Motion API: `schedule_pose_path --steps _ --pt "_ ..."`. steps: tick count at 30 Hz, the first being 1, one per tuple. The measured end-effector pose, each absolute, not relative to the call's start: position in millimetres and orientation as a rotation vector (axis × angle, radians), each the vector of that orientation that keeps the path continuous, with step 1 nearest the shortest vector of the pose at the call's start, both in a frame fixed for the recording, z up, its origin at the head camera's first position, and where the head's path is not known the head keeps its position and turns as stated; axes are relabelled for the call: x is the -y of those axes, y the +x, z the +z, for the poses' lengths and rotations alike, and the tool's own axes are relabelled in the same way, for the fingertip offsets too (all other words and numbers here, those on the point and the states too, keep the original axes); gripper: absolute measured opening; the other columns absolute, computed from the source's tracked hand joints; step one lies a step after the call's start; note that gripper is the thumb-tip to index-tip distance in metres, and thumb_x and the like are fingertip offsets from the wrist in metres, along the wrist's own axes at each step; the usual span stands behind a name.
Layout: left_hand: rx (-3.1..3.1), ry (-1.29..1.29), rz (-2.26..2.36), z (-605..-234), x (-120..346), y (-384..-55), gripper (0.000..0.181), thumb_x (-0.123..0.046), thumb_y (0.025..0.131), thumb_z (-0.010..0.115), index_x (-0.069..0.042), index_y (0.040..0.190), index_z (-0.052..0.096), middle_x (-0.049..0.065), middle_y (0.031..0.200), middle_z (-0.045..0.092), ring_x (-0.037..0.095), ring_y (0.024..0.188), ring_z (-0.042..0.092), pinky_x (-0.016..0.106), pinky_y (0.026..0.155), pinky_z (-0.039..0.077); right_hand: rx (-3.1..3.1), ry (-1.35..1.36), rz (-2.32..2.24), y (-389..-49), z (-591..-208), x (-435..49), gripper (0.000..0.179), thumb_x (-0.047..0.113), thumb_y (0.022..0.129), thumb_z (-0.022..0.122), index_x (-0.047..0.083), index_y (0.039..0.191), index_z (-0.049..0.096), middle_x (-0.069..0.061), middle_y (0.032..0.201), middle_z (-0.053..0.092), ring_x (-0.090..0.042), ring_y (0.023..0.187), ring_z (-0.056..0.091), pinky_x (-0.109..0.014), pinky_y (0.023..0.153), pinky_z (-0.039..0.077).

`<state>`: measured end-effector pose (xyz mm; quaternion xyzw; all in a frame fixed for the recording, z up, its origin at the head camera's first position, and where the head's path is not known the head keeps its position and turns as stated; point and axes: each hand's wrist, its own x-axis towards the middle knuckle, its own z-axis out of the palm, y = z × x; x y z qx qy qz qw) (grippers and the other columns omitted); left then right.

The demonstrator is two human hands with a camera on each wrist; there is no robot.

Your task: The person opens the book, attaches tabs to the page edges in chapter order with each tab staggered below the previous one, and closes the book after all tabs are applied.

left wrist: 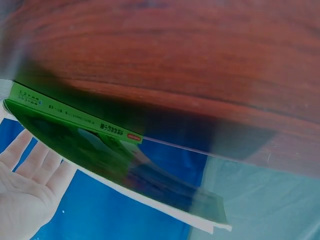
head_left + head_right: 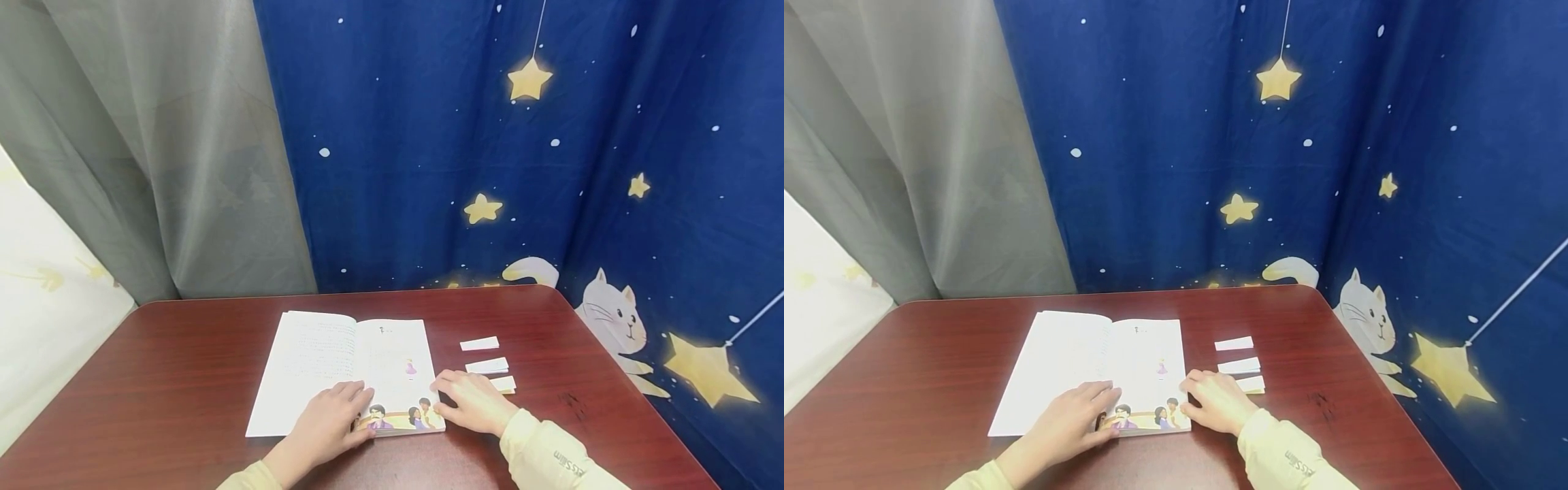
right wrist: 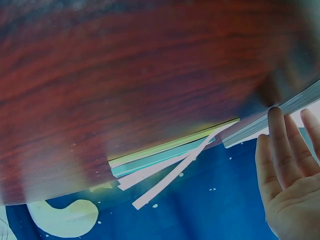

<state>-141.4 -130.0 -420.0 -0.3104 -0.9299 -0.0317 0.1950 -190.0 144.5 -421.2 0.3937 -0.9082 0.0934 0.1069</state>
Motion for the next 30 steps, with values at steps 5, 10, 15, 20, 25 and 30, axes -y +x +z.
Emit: schedule_pose_path --steps 5,10,15,20,25,30 --pt "2.642 -0.854 -0.130 -418.4 133.0 -141.7 0.056 -0.053 0.076 0.063 -0.011 0.112 0.061 0.008 0.110 0.063 0.022 0.100 0.060 0.037 0.075 0.052 2.673 1.161 0.284 -190.2 -421.2 -144.4 0.021 0.025 0.080 0.065 0.013 0.098 0.066 0.004 0.094 0.062 -0.012 0.080 0.061 -0.029 0.066 0.050" --pt "2.649 -0.849 -0.152 -415.9 134.9 -140.9 0.055 -0.051 0.077 0.064 -0.010 0.113 0.060 0.008 0.111 0.062 0.021 0.101 0.060 0.037 0.075 0.052 2.656 1.165 0.293 -190.0 -421.1 -144.3 0.021 0.023 0.080 0.065 0.013 0.097 0.066 0.004 0.094 0.062 -0.012 0.079 0.061 -0.029 0.066 0.050" --pt "2.633 -0.853 -0.159 -414.5 135.9 -139.6 0.053 -0.048 0.076 0.065 -0.010 0.113 0.060 0.007 0.111 0.062 0.020 0.101 0.059 0.036 0.074 0.052 2.658 1.167 0.288 -189.8 -421.2 -144.4 0.021 0.024 0.080 0.065 0.013 0.098 0.066 0.004 0.094 0.062 -0.012 0.080 0.061 -0.030 0.065 0.050" --pt "2.553 -0.871 -0.134 -414.8 137.6 -139.2 0.045 -0.039 0.075 0.068 -0.013 0.110 0.059 0.005 0.107 0.063 0.018 0.096 0.061 0.033 0.065 0.053 2.675 1.169 0.281 -189.9 -421.2 -144.5 0.021 0.024 0.080 0.065 0.013 0.099 0.065 0.004 0.094 0.062 -0.012 0.080 0.061 -0.030 0.067 0.050" --pt "2.484 -0.887 -0.115 -416.3 139.0 -139.1 0.041 -0.031 0.072 0.068 -0.014 0.109 0.059 0.002 0.104 0.063 0.015 0.092 0.061 0.031 0.060 0.052 2.679 1.166 0.285 -189.6 -421.1 -144.4 0.022 0.024 0.080 0.065 0.013 0.099 0.065 0.005 0.094 0.062 -0.012 0.081 0.061 -0.030 0.066 0.050" --pt "2.483 -0.892 -0.109 -416.8 140.2 -138.1 0.042 -0.027 0.072 0.068 -0.014 0.110 0.059 0.002 0.105 0.062 0.015 0.093 0.060 0.030 0.061 0.052 2.675 1.166 0.293 -189.6 -420.7 -143.7 0.021 0.024 0.080 0.065 0.014 0.098 0.065 0.005 0.094 0.061 -0.012 0.080 0.061 -0.029 0.065 0.050"
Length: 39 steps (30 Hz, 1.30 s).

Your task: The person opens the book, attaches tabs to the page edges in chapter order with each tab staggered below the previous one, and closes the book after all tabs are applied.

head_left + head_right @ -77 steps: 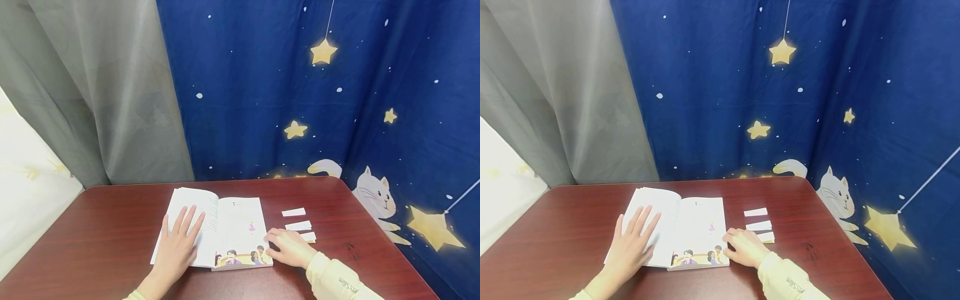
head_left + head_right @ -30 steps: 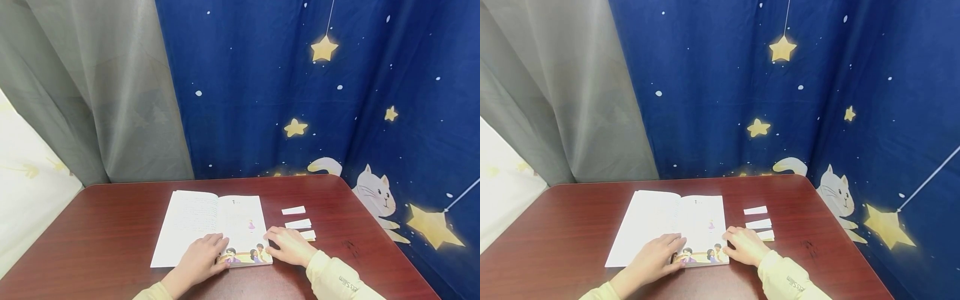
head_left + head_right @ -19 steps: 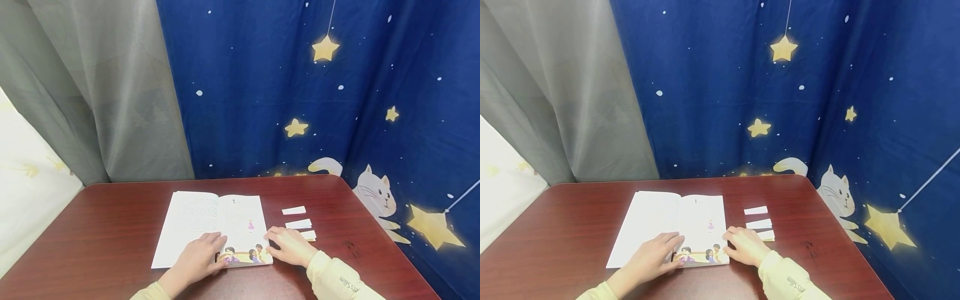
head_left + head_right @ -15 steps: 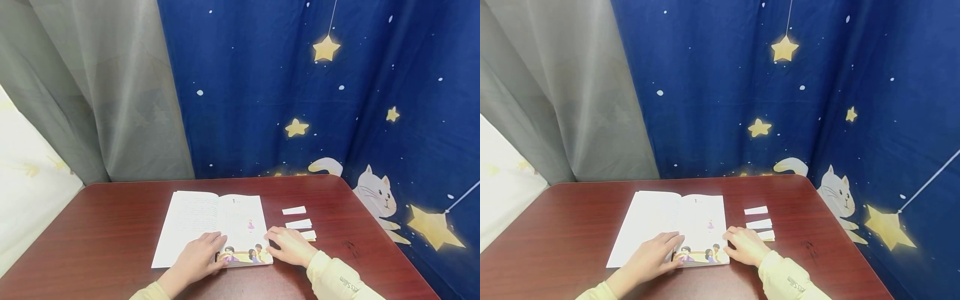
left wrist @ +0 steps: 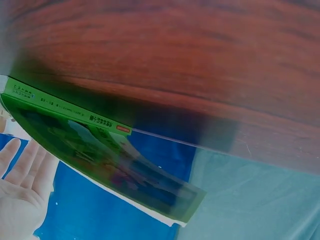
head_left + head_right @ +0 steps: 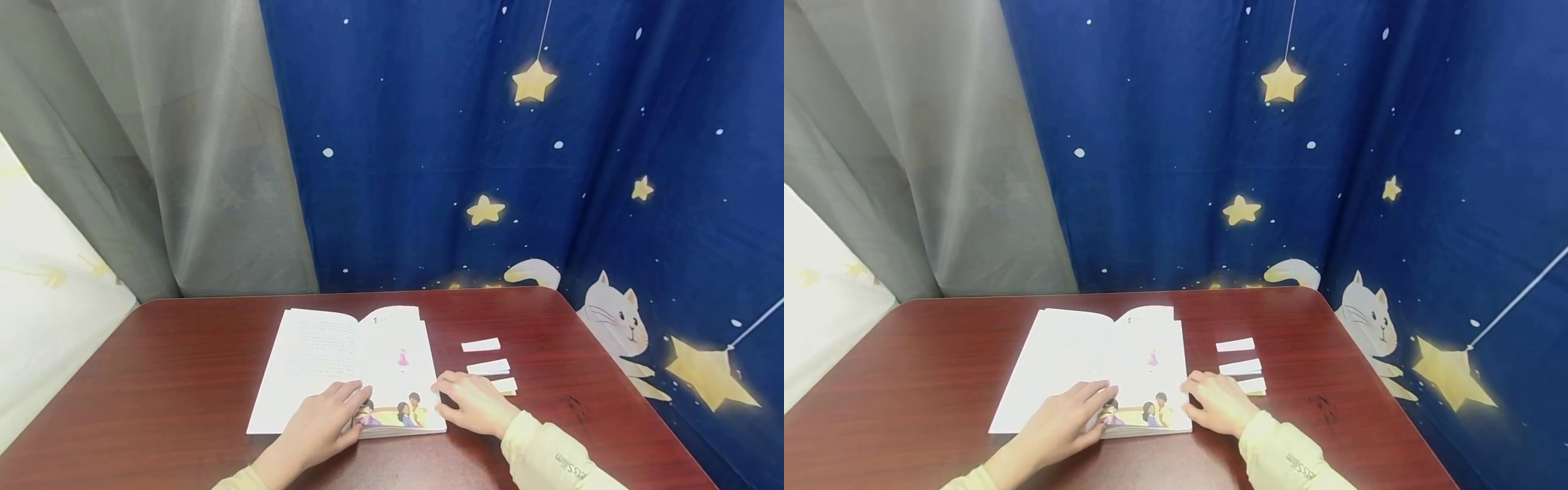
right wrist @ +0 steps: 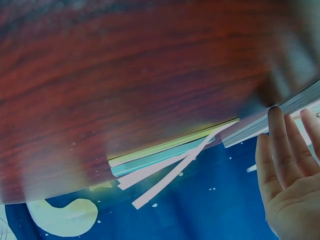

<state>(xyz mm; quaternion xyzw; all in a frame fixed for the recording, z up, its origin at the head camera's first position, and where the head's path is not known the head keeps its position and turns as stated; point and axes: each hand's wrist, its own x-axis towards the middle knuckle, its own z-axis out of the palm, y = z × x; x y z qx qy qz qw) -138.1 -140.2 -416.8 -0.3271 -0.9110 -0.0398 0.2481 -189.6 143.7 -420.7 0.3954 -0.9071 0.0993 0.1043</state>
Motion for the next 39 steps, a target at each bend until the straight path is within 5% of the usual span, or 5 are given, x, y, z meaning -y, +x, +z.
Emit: schedule_pose_path --steps 20,29,39 --pt "2.428 -0.910 -0.138 -421.7 139.7 -144.0 0.068 -0.015 0.067 0.063 -0.014 0.132 0.047 0.008 0.131 0.049 0.020 0.110 0.054 0.035 0.066 0.051 2.664 1.163 0.269 -189.8 -422.2 -144.0 0.021 0.025 0.081 0.064 0.013 0.098 0.066 0.005 0.093 0.061 -0.013 0.079 0.062 -0.030 0.063 0.049" --pt "2.275 -0.763 -0.141 -413.4 155.0 -148.3 0.070 -0.010 0.066 0.047 -0.007 0.136 0.041 0.015 0.138 0.042 0.031 0.121 0.044 0.052 0.089 0.040 2.676 1.161 0.267 -190.2 -422.6 -144.2 0.022 0.025 0.081 0.064 0.012 0.099 0.066 0.004 0.094 0.062 -0.014 0.082 0.062 -0.030 0.066 0.050" --pt "2.351 -0.655 -0.007 -414.6 175.6 -144.4 0.090 -0.009 0.055 0.066 -0.011 0.140 0.035 0.015 0.146 0.029 0.032 0.132 0.028 0.064 0.097 0.020 2.679 1.159 0.251 -190.5 -422.9 -144.3 0.021 0.025 0.081 0.064 0.013 0.099 0.066 0.004 0.094 0.062 -0.014 0.082 0.061 -0.031 0.068 0.050"
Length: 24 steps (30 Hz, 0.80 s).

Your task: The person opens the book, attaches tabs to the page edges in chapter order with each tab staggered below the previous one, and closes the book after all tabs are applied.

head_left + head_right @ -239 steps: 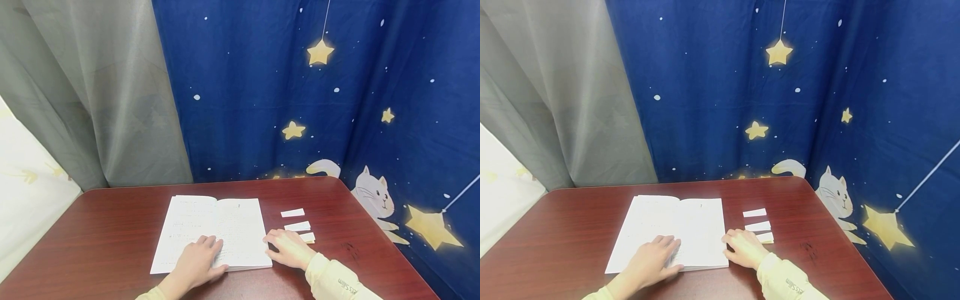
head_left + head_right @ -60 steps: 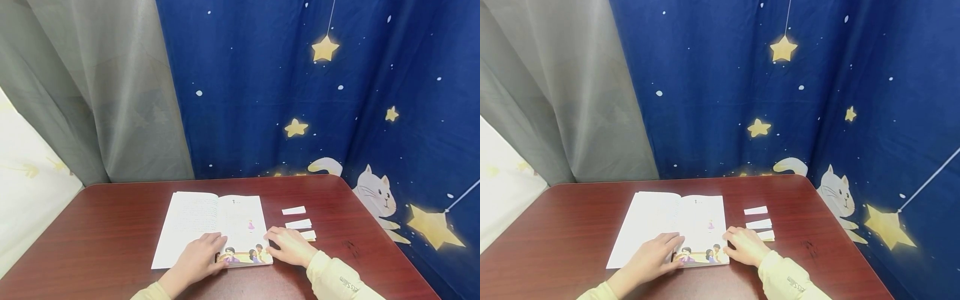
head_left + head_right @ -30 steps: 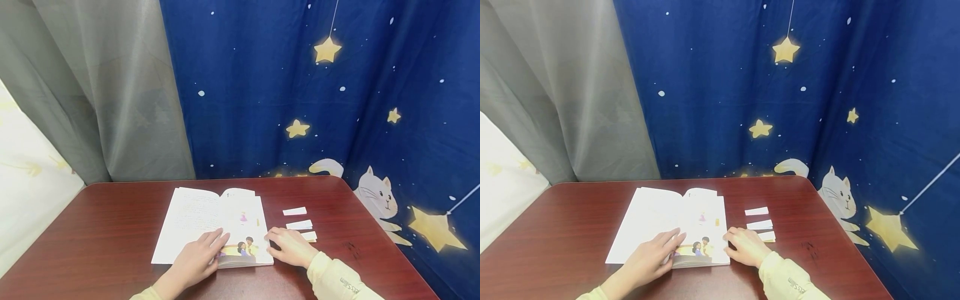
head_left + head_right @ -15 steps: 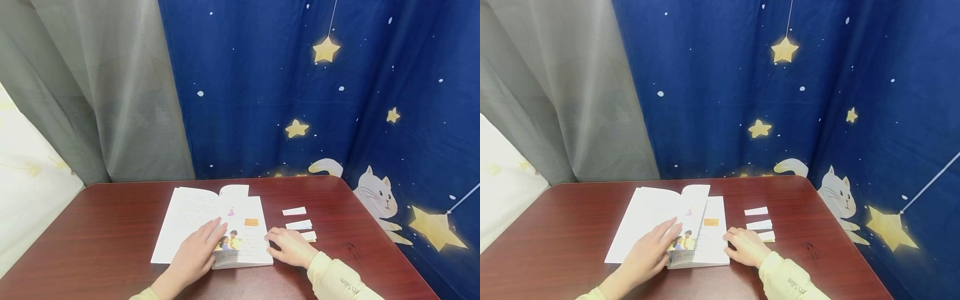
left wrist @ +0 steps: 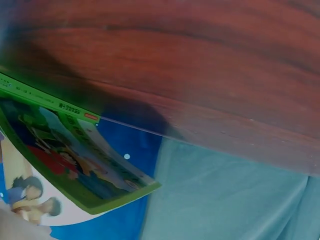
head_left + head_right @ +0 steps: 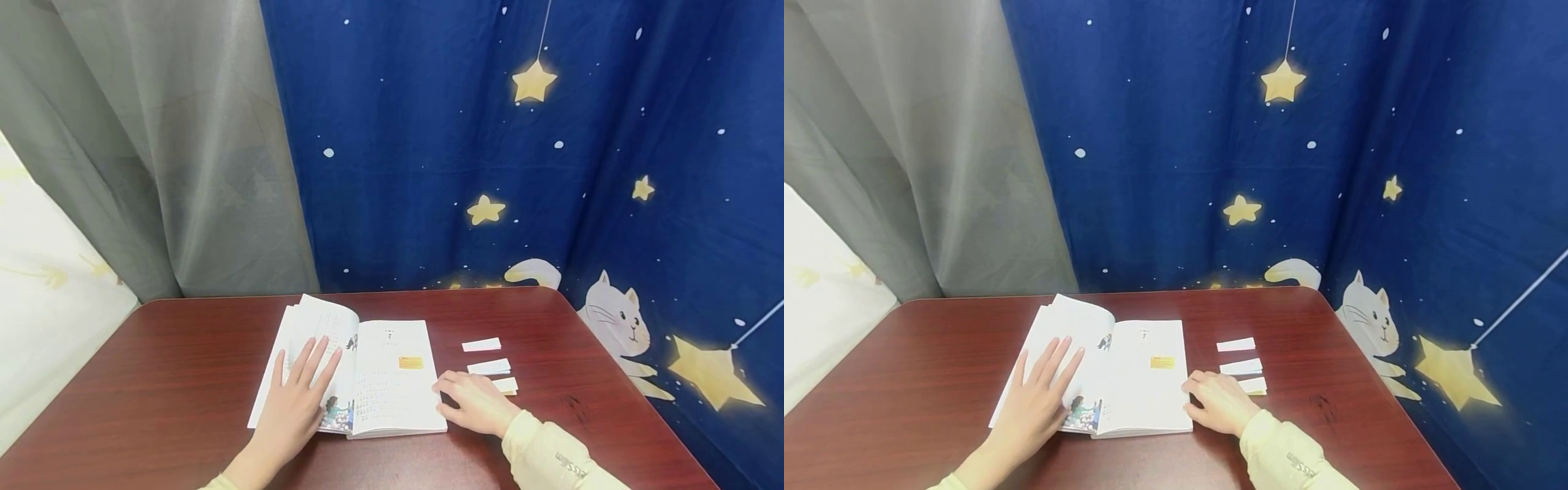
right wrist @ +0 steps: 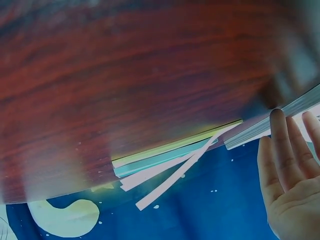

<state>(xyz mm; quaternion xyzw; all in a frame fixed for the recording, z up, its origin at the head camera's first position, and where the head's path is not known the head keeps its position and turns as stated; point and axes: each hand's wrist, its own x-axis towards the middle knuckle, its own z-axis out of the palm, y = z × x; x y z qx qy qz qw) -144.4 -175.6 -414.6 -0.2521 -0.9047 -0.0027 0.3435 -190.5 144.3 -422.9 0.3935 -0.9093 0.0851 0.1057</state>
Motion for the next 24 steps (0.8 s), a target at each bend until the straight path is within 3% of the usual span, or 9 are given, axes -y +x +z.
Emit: schedule_pose_path --steps 6,12,18,24 --pt "2.384 -0.634 0.031 -416.6 182.0 -143.2 0.084 -0.013 0.055 0.067 -0.012 0.135 0.043 0.014 0.143 0.035 0.032 0.131 0.031 0.066 0.097 0.018 2.690 1.160 0.244 -190.6 -421.3 -143.7 0.021 0.025 0.082 0.063 0.013 0.099 0.066 0.004 0.095 0.062 -0.014 0.082 0.061 -0.032 0.067 0.050" --pt "2.426 -0.636 0.099 -419.5 185.8 -139.7 0.067 -0.019 0.059 0.069 -0.011 0.124 0.055 0.012 0.132 0.049 0.031 0.122 0.044 0.064 0.093 0.028 2.691 1.167 0.251 -191.4 -419.4 -142.5 0.020 0.025 0.082 0.063 0.014 0.098 0.066 0.004 0.094 0.061 -0.014 0.082 0.061 -0.031 0.066 0.050" --pt "2.661 -0.577 0.123 -420.9 189.5 -132.8 0.050 -0.025 0.070 0.068 -0.010 0.117 0.059 0.008 0.122 0.058 0.027 0.116 0.051 0.061 0.096 0.029 2.739 1.167 0.245 -193.9 -414.0 -140.6 0.021 0.026 0.082 0.062 0.014 0.099 0.066 0.004 0.094 0.062 -0.014 0.083 0.061 -0.032 0.069 0.050" --pt "2.832 -0.527 0.109 -424.2 192.7 -129.2 0.046 -0.026 0.078 0.064 -0.010 0.120 0.057 0.007 0.121 0.059 0.025 0.113 0.054 0.058 0.096 0.032 2.764 1.159 0.277 -201.4 -405.0 -133.8 0.025 0.027 0.083 0.062 0.013 0.103 0.066 0.003 0.096 0.064 -0.014 0.085 0.062 -0.033 0.073 0.051"
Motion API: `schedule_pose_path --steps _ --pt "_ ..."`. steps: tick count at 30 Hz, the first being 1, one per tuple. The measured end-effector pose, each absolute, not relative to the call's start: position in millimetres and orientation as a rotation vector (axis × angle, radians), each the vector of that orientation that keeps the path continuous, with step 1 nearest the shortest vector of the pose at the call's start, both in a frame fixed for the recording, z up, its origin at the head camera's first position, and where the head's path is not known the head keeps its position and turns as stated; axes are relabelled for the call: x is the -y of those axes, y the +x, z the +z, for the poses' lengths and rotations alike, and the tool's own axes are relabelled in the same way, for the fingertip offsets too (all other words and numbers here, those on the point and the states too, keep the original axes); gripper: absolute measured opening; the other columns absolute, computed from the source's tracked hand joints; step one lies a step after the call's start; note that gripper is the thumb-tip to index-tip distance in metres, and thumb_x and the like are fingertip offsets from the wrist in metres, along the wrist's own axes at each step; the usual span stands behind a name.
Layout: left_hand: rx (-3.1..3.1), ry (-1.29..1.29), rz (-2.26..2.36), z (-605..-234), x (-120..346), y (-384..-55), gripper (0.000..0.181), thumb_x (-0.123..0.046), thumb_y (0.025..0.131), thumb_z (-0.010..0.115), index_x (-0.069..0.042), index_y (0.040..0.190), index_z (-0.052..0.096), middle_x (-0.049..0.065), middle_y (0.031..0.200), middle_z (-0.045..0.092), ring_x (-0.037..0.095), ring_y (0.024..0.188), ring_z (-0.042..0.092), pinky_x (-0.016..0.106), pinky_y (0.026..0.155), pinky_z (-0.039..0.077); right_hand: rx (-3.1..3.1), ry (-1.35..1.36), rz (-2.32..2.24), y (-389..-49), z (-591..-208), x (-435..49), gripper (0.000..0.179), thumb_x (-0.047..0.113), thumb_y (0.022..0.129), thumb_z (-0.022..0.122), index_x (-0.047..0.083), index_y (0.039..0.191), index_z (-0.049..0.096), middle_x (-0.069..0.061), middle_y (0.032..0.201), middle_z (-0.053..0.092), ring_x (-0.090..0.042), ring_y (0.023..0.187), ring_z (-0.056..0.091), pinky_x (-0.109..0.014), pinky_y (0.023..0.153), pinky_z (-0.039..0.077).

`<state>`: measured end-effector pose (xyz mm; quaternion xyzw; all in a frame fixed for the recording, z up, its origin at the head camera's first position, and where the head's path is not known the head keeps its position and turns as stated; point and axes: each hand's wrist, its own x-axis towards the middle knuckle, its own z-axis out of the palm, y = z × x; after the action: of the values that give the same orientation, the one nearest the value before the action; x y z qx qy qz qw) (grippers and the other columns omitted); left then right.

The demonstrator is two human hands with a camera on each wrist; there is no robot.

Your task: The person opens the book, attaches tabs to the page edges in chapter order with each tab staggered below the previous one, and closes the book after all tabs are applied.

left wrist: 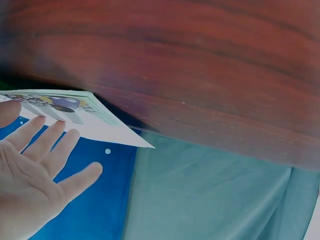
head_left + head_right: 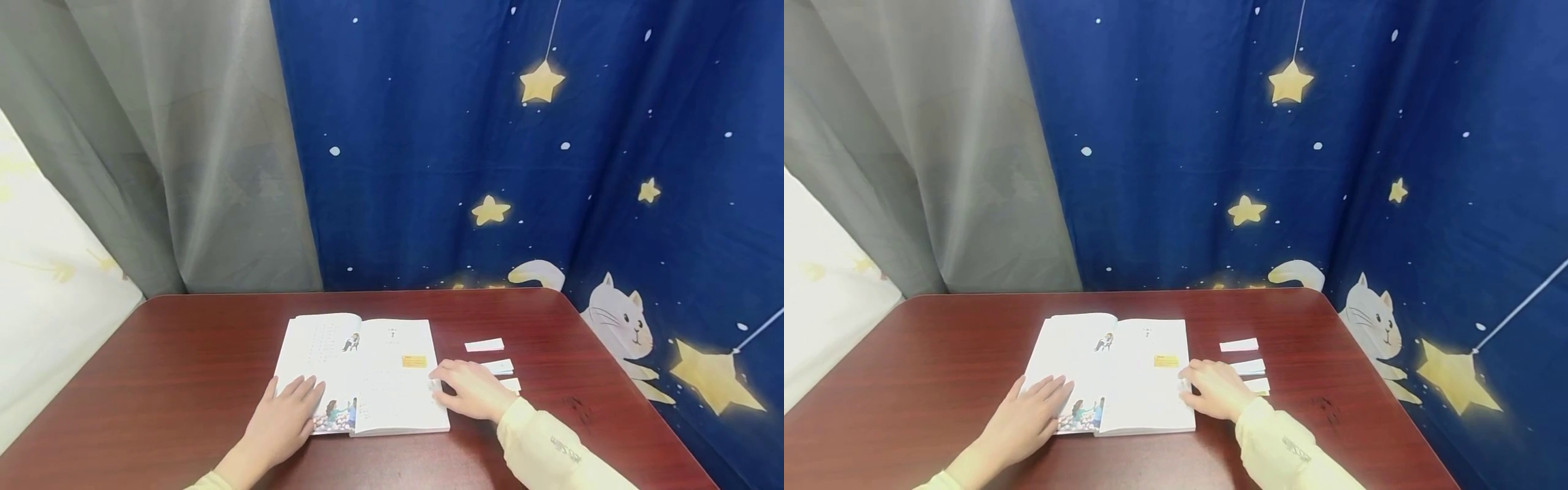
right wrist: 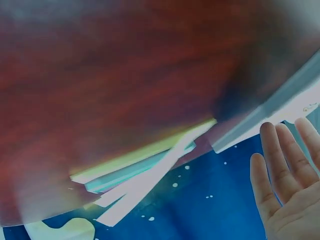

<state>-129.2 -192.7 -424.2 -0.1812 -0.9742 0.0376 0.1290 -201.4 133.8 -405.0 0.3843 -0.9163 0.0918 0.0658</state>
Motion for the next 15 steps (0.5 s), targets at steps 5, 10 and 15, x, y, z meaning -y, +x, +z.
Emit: schedule_pose_path --steps 5,10,15 --pt "2.824 -0.529 0.054 -426.7 196.1 -127.2 0.045 -0.024 0.077 0.064 -0.009 0.119 0.058 0.010 0.117 0.060 0.026 0.105 0.058 0.049 0.083 0.046 2.761 1.134 0.295 -210.1 -397.9 -121.7 0.026 0.029 0.084 0.060 0.013 0.105 0.066 0.002 0.099 0.064 -0.015 0.088 0.062 -0.035 0.075 0.050" --pt "2.840 -0.518 0.030 -427.6 199.9 -125.4 0.044 -0.023 0.076 0.065 -0.008 0.118 0.059 0.012 0.114 0.061 0.027 0.102 0.060 0.043 0.070 0.051 2.777 1.117 0.319 -220.0 -387.7 -103.8 0.028 0.031 0.085 0.060 0.014 0.106 0.066 0.001 0.101 0.065 -0.017 0.091 0.062 -0.037 0.078 0.050" --pt "2.868 -0.505 0.033 -427.6 203.2 -125.8 0.043 -0.023 0.077 0.064 -0.009 0.117 0.059 0.011 0.113 0.061 0.027 0.100 0.060 0.041 0.065 0.051 2.793 1.122 0.318 -234.0 -379.4 -82.4 0.029 0.031 0.085 0.061 0.015 0.109 0.065 0.000 0.105 0.065 -0.017 0.096 0.062 -0.037 0.083 0.049"
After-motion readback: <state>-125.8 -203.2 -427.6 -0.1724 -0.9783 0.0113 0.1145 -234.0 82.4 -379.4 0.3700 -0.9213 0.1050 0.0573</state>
